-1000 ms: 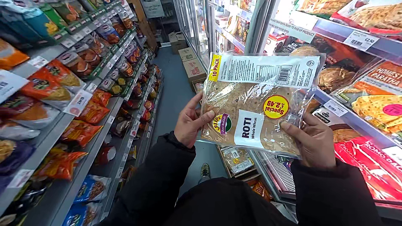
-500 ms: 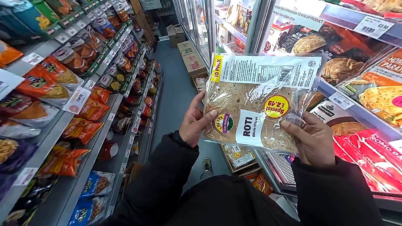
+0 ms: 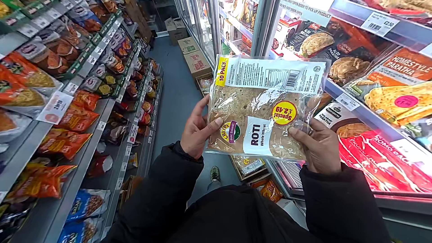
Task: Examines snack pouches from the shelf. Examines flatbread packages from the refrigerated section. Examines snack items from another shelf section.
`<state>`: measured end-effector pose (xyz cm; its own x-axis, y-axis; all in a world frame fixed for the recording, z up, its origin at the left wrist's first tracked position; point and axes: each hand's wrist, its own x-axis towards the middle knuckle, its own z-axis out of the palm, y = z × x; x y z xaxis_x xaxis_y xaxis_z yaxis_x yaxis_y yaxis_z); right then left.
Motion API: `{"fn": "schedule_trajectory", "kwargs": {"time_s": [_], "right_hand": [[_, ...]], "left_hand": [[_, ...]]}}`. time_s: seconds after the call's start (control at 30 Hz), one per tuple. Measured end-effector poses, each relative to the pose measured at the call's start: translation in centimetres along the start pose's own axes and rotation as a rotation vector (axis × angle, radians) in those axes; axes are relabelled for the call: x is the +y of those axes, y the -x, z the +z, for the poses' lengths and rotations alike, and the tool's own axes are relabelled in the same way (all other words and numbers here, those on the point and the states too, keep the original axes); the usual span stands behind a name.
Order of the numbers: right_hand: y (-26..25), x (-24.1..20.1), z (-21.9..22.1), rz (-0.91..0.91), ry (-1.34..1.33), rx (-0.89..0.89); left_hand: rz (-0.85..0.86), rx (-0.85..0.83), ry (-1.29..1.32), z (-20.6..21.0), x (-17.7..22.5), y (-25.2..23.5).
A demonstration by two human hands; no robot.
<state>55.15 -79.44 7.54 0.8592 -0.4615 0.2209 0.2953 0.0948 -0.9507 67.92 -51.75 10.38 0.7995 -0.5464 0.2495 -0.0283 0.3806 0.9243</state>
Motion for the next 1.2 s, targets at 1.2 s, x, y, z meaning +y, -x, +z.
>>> {"fn": "schedule_trajectory", "kwargs": {"time_s": [1.2], "right_hand": [[0.5, 2.8, -1.4, 0.066, -0.054, 0.018]], "left_hand": [[-0.054, 0.057, -0.011, 0.4, -1.9, -1.0]]}}
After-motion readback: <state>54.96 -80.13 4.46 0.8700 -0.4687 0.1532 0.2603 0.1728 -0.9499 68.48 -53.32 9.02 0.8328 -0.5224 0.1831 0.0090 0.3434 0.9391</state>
